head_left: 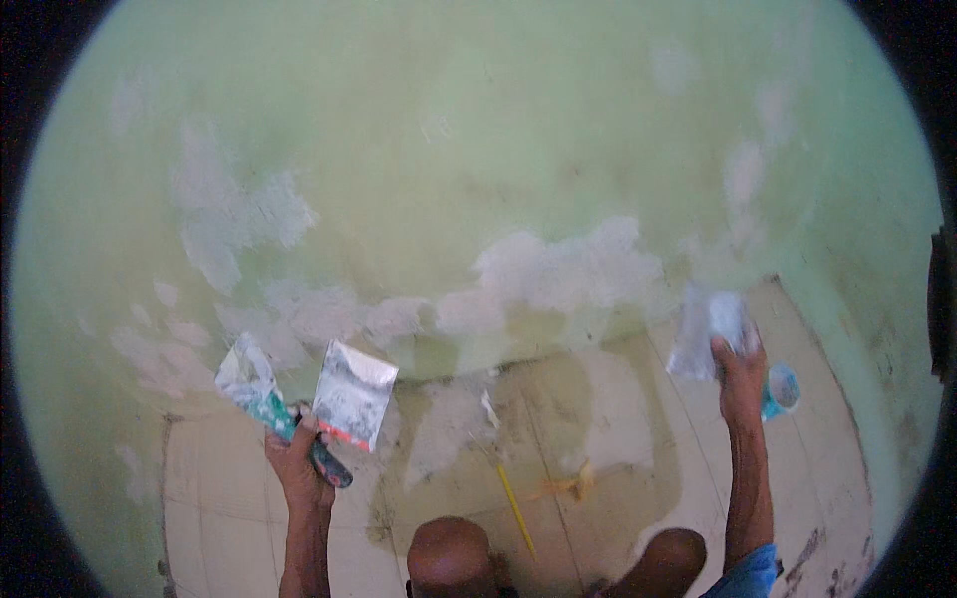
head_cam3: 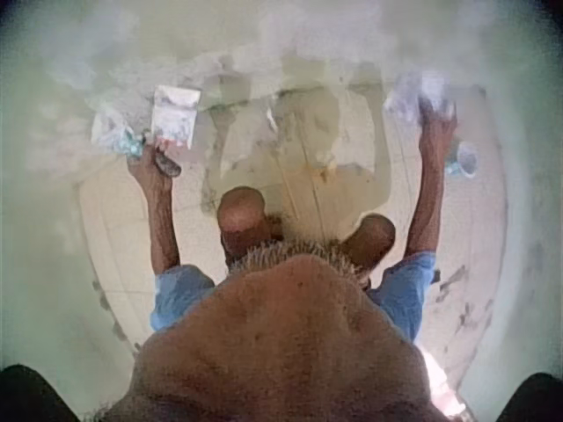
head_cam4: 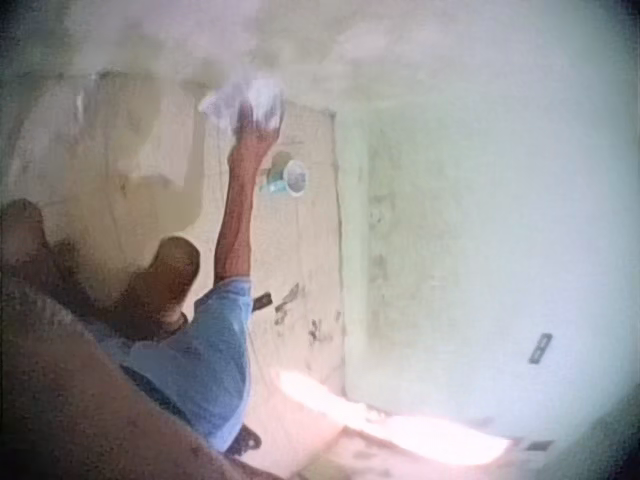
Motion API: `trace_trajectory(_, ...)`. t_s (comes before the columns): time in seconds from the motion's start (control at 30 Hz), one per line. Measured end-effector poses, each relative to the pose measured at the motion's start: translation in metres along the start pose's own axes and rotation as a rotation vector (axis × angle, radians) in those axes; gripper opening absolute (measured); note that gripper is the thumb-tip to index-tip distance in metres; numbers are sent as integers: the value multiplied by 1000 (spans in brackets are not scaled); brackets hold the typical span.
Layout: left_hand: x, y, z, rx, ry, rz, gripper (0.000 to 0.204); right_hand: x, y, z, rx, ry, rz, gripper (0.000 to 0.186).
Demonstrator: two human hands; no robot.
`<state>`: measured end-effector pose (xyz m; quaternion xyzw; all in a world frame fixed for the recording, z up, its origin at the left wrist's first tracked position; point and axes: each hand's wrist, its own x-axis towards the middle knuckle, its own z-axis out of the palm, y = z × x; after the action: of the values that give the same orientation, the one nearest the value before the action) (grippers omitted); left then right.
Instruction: The person patches a wall by applying white putty to cracks and holes using a putty knife and a metal scraper.
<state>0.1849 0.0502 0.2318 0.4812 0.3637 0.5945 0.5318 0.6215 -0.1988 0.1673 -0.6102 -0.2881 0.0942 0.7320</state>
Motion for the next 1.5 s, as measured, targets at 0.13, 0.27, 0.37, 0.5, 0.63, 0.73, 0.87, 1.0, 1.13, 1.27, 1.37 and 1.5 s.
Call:
trace_trajectory(0.13,-19,5,27,18,171,45,25,111,-78,65,64,-186,-207,56)
trace_trajectory(0.27,-22,-2,28,-43,207,98,24,167,-138,127,-279,-20,-753,53)
trace_trajectory(0.37,-17,-12,25,-51,237,139,23,221,-169,153,-225,-19,-978,51)
trace_trajectory(0.5,-15,-26,51,24,351,198,22,312,-186,150,-295,-3,-1107,49)
trace_trajectory(0.63,-22,-25,80,92,470,209,24,361,-171,141,-614,-82,-1088,48)
trace_trajectory(0.73,-21,-19,88,143,565,211,30,379,-158,125,-469,-76,-1044,47)
trace_trajectory(0.87,-13,-19,84,185,601,212,35,412,-150,119,-572,-33,-1115,45)
trace_trajectory(1.0,-13,-23,77,215,675,181,36,448,-152,143,-540,-200,-1099,45)
trace_trajectory(1.13,-12,-24,69,183,674,153,40,461,-189,165,-535,-304,-908,48)
trace_trajectory(1.27,-8,-31,67,197,752,249,47,450,-220,166,-657,-363,-946,39)
trace_trajectory(1.37,-4,-37,67,122,732,257,50,447,-223,168,-940,-162,-993,50)
trace_trajectory(1.5,-2,-40,59,132,731,238,51,453,-216,178,-1138,-460,-1099,48)
